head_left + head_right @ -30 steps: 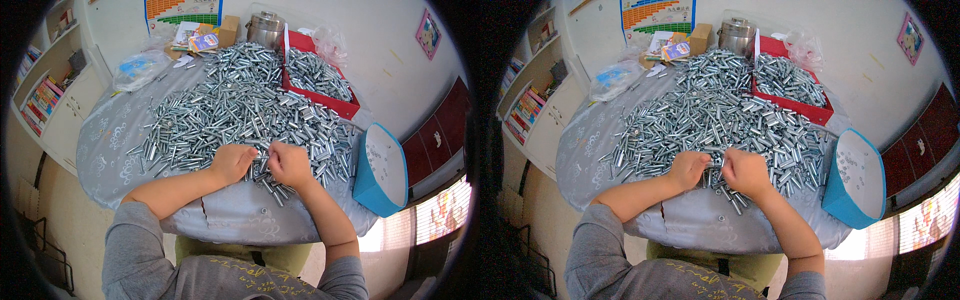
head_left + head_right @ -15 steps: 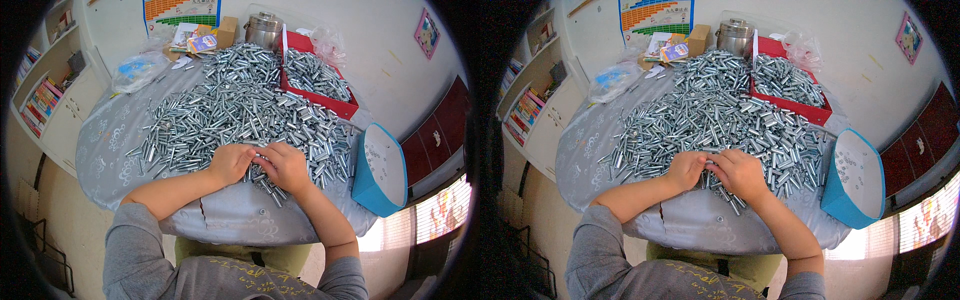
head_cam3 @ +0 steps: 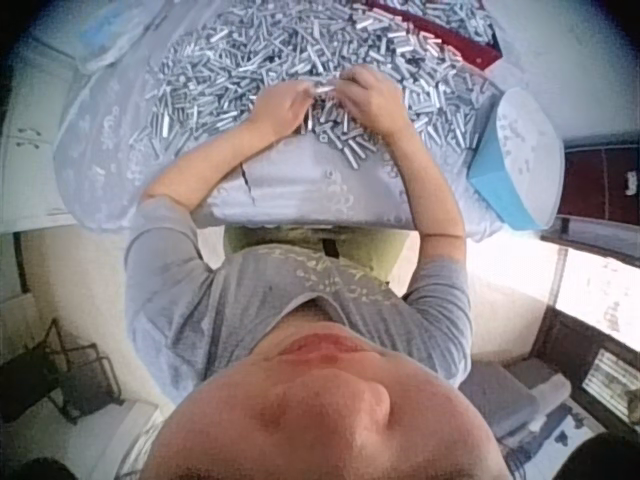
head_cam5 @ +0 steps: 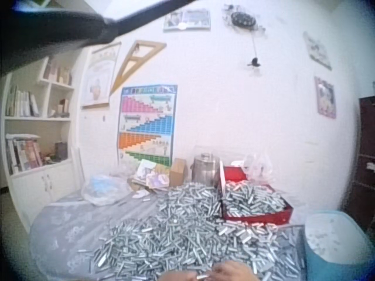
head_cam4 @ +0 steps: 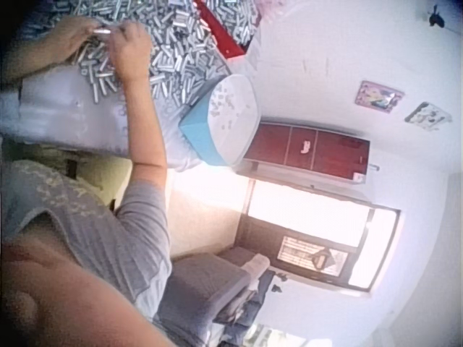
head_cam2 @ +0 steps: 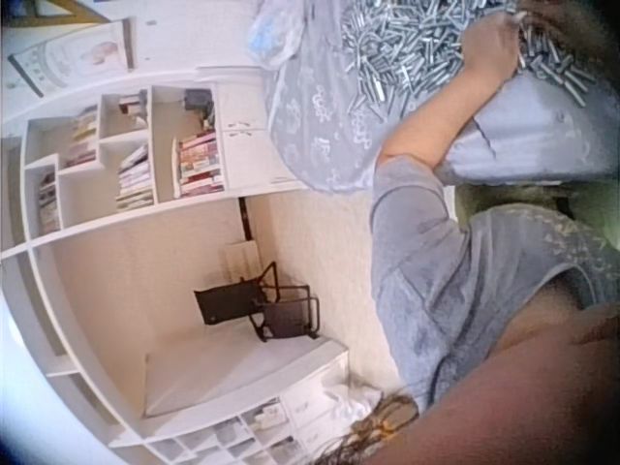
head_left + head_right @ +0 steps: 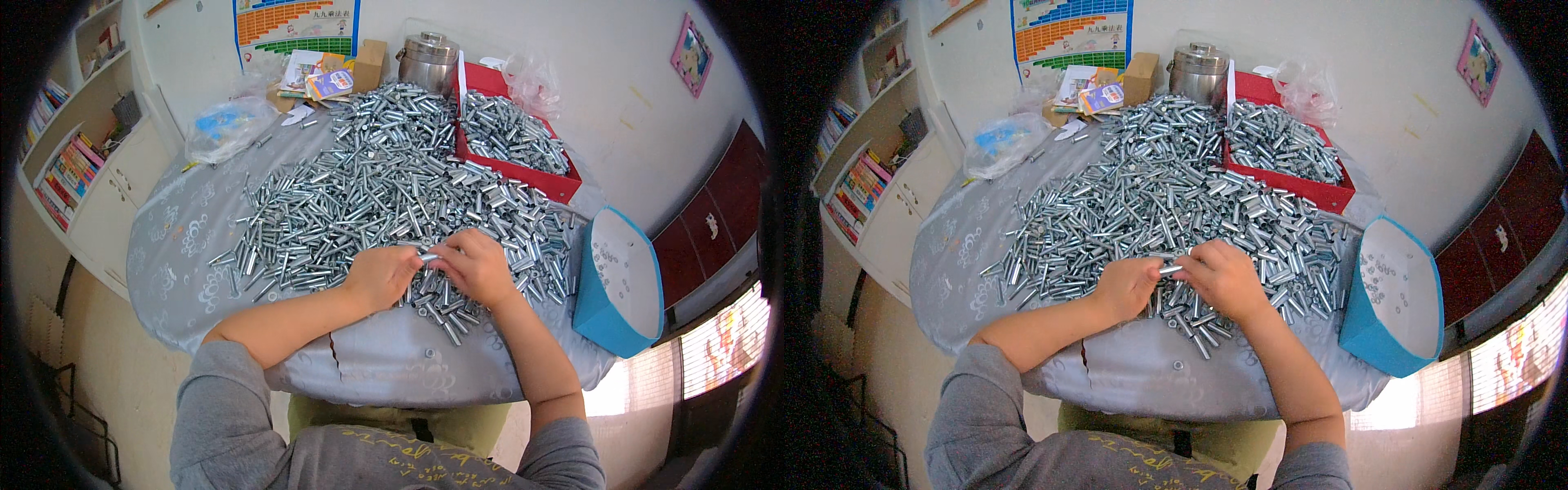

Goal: The person sits at a table covered with a large pile of small silver metal pins and washers. They repeatedly pick up a pin and a washer, slide the washer onto the pin, and place the assembled unit into a red box on the right. The person continues this repetitive assembly process throughout the clip.

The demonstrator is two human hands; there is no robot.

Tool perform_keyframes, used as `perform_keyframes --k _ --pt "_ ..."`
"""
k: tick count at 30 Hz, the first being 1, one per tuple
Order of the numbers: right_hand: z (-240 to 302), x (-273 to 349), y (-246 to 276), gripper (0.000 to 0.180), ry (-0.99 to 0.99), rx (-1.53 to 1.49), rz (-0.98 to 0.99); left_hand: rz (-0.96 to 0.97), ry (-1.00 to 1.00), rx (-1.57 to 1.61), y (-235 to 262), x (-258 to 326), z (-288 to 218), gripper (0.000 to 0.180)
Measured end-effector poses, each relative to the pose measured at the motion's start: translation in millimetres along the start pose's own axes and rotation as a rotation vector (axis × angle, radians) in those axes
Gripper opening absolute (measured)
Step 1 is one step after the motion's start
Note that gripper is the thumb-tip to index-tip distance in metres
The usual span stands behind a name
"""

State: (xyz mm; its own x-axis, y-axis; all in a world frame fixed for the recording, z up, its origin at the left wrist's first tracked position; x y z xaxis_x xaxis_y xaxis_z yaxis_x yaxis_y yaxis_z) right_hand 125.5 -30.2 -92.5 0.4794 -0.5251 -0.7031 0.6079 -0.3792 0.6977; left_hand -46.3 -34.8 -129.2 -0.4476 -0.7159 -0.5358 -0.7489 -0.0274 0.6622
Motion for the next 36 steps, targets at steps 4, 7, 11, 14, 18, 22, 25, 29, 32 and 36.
perform_keyframes --k 4,7,11,14,18,22,25,29,32,36 --pt "-29.2 -2.9 22.5 0.018 -0.185 0.165 -0.119 -0.122 0.006 0.022 6.6 0.1 12.5 0.049" --pt "-52.8 1.3 32.5 0.023 -0.371 0.312 -0.265 -0.214 0.002 0.038 11.3 -3.1 15.7 0.050" --pt "-74.3 10.2 34.2 0.032 -0.505 0.409 -0.375 -0.328 -0.014 -0.024 20.7 -9.3 15.2 0.073" --pt "-76.3 11.1 35.9 0.030 -0.516 0.350 -0.324 -0.404 -0.099 -0.153 22.2 -11.9 13.2 0.078" --pt "-77.4 10.6 37.6 0.026 -0.527 0.301 -0.330 -0.375 -0.227 -0.216 19.1 -9.9 7.4 0.073" --pt "-78.3 9.2 43.0 0.022 -0.553 0.282 -0.352 -0.273 -0.545 -0.138 10.6 -3.9 -7.6 0.067" --pt "-90.5 12.9 48.2 0.020 -0.579 0.293 -0.339 -0.064 -0.782 -0.136 1.7 -0.3 -12.5 0.064" --pt "-107.2 7.0 50.9 0.018 -0.604 0.255 -0.349 -0.068 -0.928 -0.067 -1.3 4.8 -23.4 0.059" --pt "-126.9 -16.9 49.6 0.021 -0.503 0.360 -0.282 -0.085 -0.903 -0.124 -3.2 4.5 -26.6 0.056" --pt "-176.8 -67.6 33.2 0.028 -0.464 0.500 -0.151 -0.055 -0.893 -0.161 -4.0 3.1 -29.6 0.053"
Point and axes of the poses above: each hand's wrist, its own x-axis away from the middle knuckle, its own y-axis out of the back of the hand, z = x × y, the point moved 3 cm from there along -x, towards the middle knuckle, and after that the axes turned 8 degrees about -y, right-handed, at the moved point
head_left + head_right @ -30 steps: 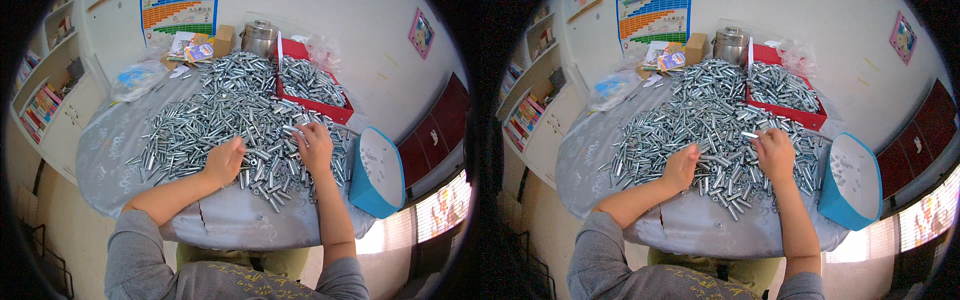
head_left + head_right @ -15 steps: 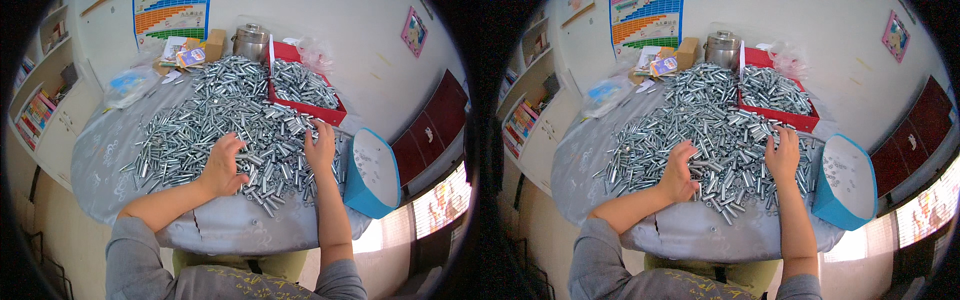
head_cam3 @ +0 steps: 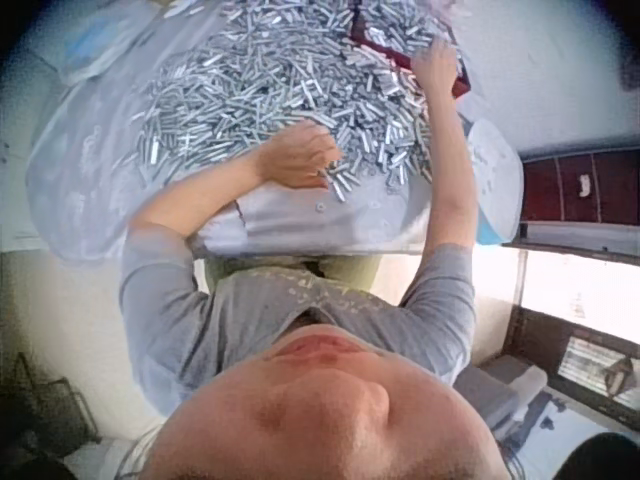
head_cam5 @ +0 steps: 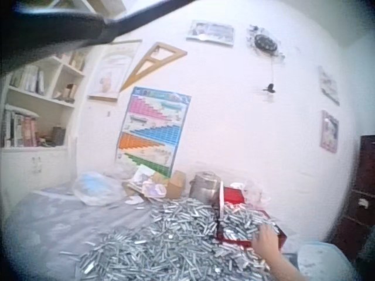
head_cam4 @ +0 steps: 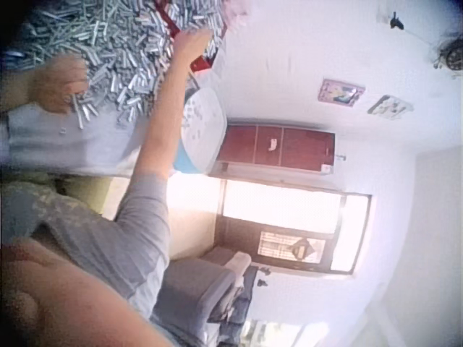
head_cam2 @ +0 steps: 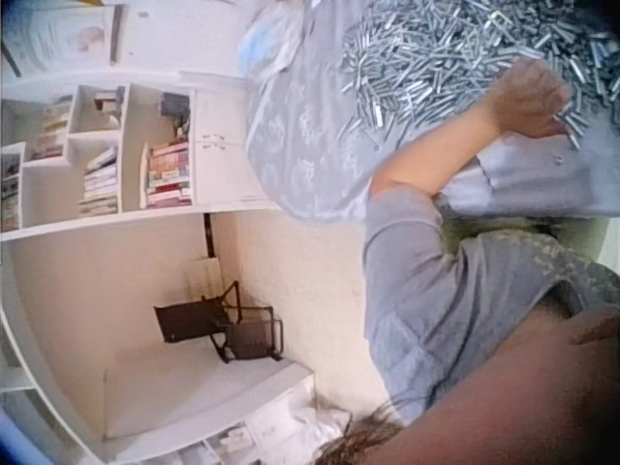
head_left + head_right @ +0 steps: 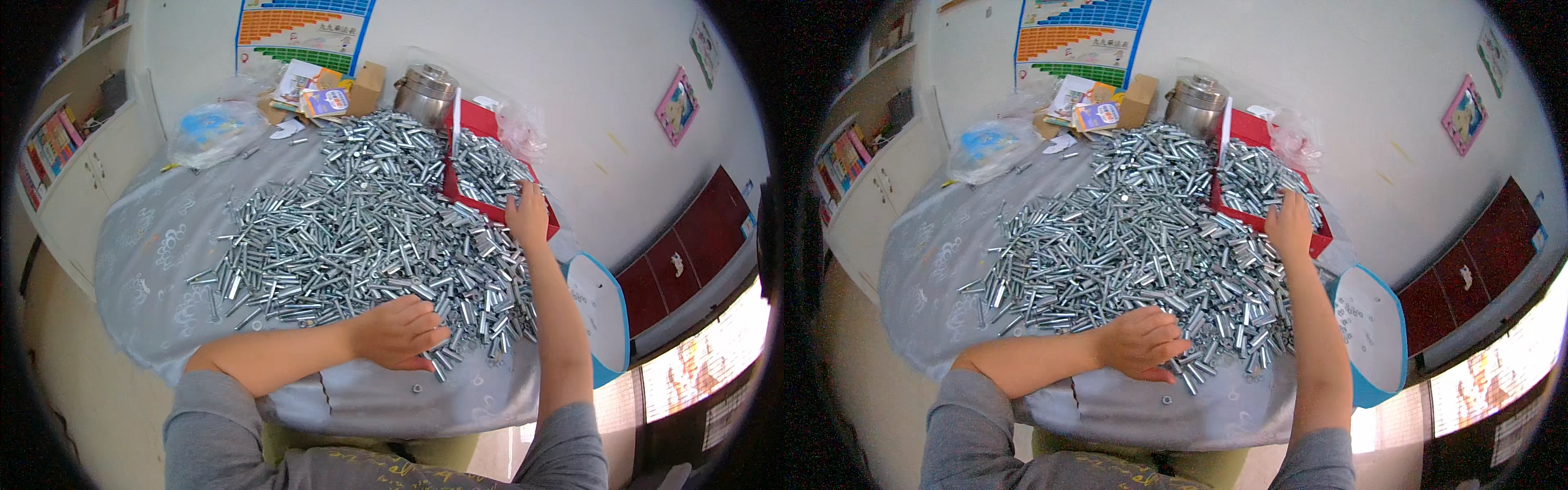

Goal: The person sits at a table covered with a large pile of small silver metal pins and washers. They repeatedly pick up a pin and a washer, slide the washer onto the pin, and place the assembled unit into a red box on the right. The person continues this repetitive assembly process throughout the clip.

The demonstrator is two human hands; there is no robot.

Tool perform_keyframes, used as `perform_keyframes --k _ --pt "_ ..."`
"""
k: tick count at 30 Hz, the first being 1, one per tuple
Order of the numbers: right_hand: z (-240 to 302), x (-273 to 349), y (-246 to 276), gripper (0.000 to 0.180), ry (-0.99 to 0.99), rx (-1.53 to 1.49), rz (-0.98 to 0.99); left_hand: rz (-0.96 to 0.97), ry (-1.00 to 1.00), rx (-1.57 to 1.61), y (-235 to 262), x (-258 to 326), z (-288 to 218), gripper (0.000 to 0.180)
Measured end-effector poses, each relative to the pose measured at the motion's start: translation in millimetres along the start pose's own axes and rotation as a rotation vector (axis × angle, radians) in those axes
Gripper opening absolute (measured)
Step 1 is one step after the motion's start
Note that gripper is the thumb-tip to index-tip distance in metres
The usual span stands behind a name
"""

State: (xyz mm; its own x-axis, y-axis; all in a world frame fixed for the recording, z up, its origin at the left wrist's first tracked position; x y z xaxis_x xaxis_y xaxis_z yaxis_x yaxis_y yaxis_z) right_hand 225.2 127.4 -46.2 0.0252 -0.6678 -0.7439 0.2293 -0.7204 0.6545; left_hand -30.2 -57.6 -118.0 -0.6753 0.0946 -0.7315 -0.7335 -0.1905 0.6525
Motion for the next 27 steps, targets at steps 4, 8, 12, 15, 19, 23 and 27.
perform_keyframes --k 4,8,12,15,19,23,27 --pt "-22.1 -40.6 -69.5 0.028 -0.156 0.309 0.445 0.110 0.017 0.058 -0.6 -0.5 2.2 0.049" --pt "-8.5 -40.3 -100.5 0.024 -0.148 0.466 0.492 0.160 0.039 0.075 1.4 2.6 4.3 0.044" --pt "-4.3 -44.0 -105.6 0.022 -0.146 0.405 0.478 0.132 0.039 0.050 -0.4 2.9 5.4 0.042" --pt "-8.1 -40.7 -99.3 0.024 -0.146 0.329 0.483 0.133 0.047 0.051 -6.7 2.6 5.2 0.041" --pt "-1.2 -28.4 -66.4 0.032 -0.293 -0.072 0.269 0.124 0.066 0.100 -7.9 2.2 5.4 0.041" --pt "35.7 1.3 -26.9 0.018 -0.534 -1.093 0.274 0.148 0.094 0.129 -9.5 5.1 5.2 0.041" --pt "76.5 23.5 36.0 0.021 -0.559 -1.413 0.275 0.122 0.103 0.089 -4.3 0.9 4.6 0.040"
Point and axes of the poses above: each hand's wrist, its own x-axis away from the middle knuckle, its own y-axis out of the back of the hand, z = x × y, the point moved 3 cm from there along -x, towards the middle knuckle, and after that the axes turned 8 degrees about -y, right-handed, at the moved point
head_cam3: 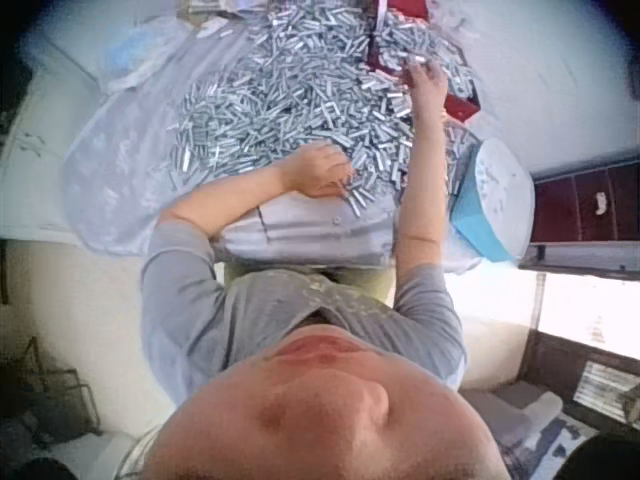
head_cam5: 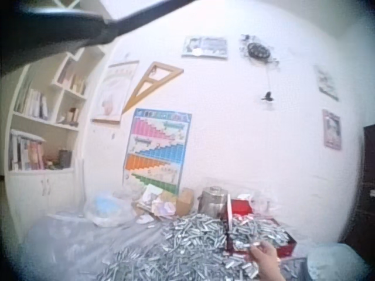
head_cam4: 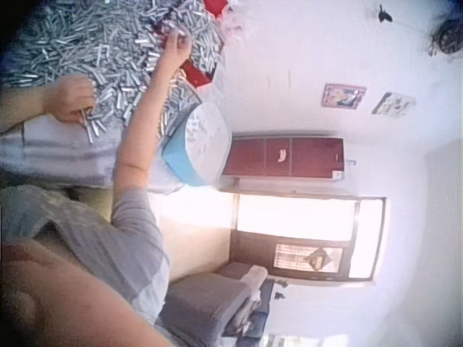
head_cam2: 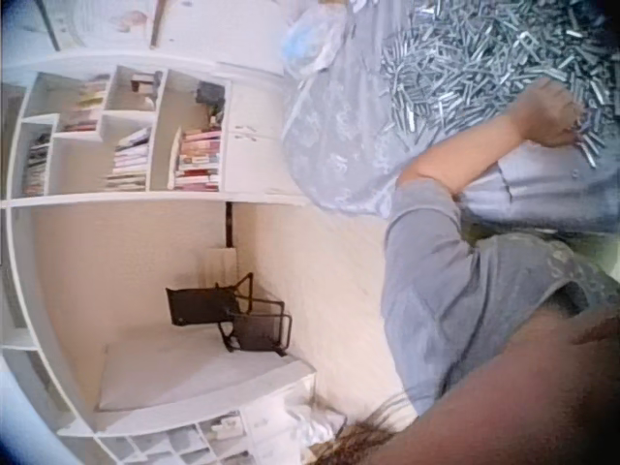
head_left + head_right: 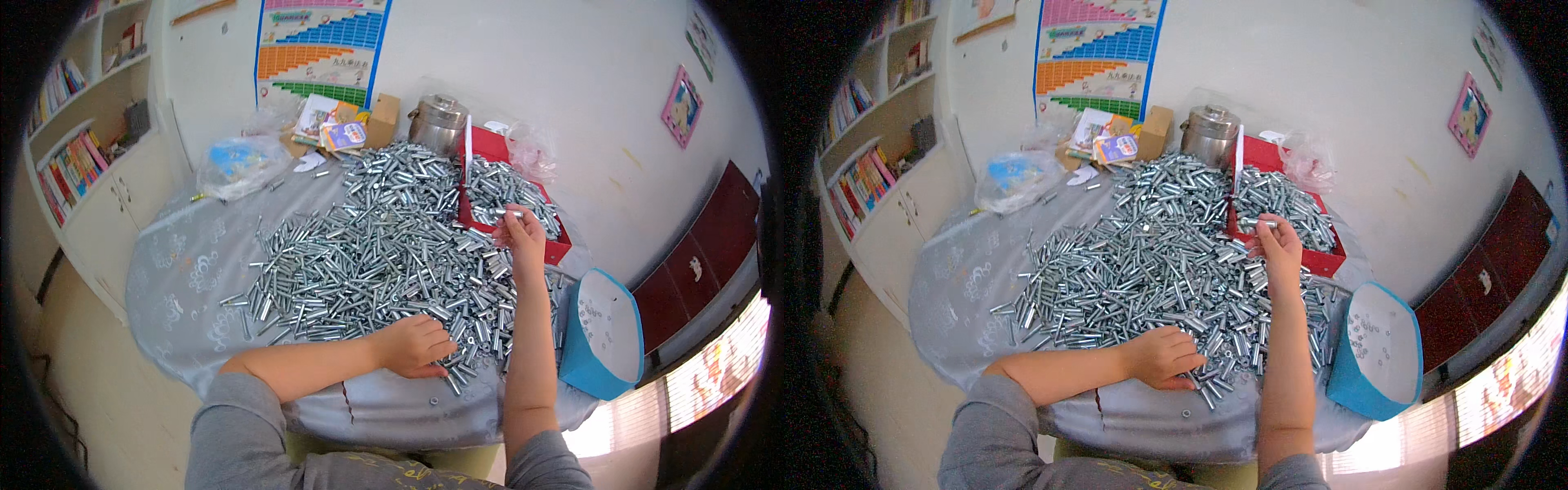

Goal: The person sits at a table covered with a large pile of small silver metal pins and washers. They repeatedly pick up a pin and a washer, slide the washer onto the pin, and place the assembled unit into a red box on the right. The person continues this repetitive assembly process throughout the clip.

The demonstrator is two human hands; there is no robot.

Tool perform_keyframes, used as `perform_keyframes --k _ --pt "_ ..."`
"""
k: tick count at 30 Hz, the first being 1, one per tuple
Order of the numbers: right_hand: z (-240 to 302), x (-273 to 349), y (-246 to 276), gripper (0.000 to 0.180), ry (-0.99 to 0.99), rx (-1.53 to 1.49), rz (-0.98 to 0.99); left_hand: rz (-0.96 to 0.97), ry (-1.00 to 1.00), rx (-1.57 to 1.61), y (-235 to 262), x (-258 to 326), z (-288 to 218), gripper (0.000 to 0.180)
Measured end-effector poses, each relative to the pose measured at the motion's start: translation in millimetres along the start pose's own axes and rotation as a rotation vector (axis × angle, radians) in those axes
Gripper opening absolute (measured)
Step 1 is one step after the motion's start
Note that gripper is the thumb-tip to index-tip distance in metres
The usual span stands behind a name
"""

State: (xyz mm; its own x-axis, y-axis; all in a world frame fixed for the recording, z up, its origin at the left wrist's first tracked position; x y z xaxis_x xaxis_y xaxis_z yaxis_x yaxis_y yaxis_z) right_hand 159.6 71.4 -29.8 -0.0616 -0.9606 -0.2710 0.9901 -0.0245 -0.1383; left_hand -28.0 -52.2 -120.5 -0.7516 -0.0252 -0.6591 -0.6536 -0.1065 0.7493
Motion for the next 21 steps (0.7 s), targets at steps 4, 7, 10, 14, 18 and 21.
perform_keyframes --k 4,7,10,14,18,21 --pt "33.0 15.9 -13.7 0.023 0.050 -0.228 0.053 0.044 0.115 -0.103 15.7 0.3 1.9 0.045" --pt "43.8 23.6 -20.9 0.022 0.090 -0.305 0.064 -0.030 0.201 -0.237 37.0 -9.3 0.1 0.051" --pt "49.8 33.4 -29.6 0.013 0.131 -0.270 0.021 -0.183 0.381 -0.121 71.3 -35.6 -0.7 0.053" --pt "53.4 32.1 -28.2 0.015 0.194 -0.370 -0.044 -0.337 0.580 0.049 107.2 -87.4 13.5 0.050" --pt "53.7 36.6 -39.8 0.014 0.279 -0.418 -0.032 -0.595 0.604 0.192 90.4 -123.1 42.5 0.060" --pt "48.7 38.7 -57.2 0.016 0.369 -0.407 -0.076 -0.734 0.680 0.487 65.4 -138.9 63.1 0.068"
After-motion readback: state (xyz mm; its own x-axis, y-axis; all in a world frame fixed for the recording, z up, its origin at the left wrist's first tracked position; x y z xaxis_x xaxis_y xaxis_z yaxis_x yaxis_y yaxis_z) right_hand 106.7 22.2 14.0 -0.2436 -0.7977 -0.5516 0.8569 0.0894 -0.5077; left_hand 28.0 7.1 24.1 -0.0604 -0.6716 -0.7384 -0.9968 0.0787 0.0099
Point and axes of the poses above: each hand's wrist, its own x-axis away from the middle knuckle, its own y-axis out of the back of the hand, z = x × y, the point moved 3 cm from there along -x, towards the middle knuckle, and after that the axes turned 8 degrees about -y, right-handed, at the moved point
